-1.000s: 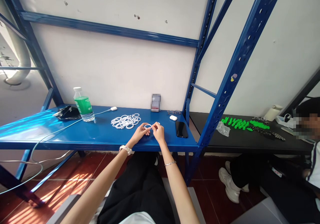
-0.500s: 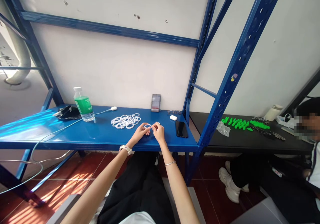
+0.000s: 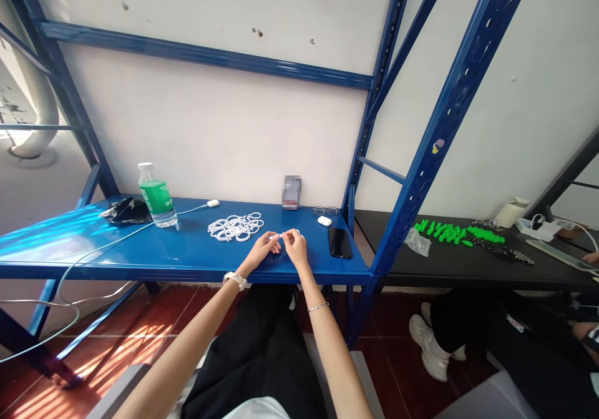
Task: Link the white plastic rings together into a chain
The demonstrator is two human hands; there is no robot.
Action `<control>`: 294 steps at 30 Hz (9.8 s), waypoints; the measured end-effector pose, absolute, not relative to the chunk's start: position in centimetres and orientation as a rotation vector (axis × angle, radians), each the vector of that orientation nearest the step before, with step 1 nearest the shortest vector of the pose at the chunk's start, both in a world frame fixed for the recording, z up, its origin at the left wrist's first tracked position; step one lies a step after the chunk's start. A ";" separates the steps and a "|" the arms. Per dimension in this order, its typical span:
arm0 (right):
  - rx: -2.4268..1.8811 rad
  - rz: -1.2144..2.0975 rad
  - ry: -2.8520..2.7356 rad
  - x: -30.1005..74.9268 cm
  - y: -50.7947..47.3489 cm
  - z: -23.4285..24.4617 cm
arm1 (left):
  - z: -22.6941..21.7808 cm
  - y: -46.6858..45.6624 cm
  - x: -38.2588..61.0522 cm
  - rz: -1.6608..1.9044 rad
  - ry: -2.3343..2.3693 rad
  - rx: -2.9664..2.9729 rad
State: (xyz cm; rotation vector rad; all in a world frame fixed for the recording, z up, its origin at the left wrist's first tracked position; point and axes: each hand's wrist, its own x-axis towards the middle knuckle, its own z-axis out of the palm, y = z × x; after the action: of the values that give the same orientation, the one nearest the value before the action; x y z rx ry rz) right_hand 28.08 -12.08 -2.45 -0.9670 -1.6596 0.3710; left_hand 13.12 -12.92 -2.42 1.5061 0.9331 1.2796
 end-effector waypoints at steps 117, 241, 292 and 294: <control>-0.943 0.382 -1.729 28.3 -11.8 -2.6 | -2.6 -13.0 12.7 1.262 0.899 1.584; -0.920 0.387 -1.689 28.3 -11.9 -2.5 | -1.7 -13.8 13.0 1.231 1.000 1.619; -0.926 0.332 -1.598 28.1 -12.5 -2.0 | -2.8 -12.9 12.8 1.294 0.938 1.572; -0.915 0.337 -1.607 28.1 -12.6 -1.9 | -2.9 -12.9 12.8 1.288 0.943 1.567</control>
State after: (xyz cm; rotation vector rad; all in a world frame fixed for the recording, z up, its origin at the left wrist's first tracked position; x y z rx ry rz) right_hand 28.12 -12.57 -1.92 -0.9146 -1.6073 0.3374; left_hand 12.80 -12.86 -2.86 1.5674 0.9429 1.2881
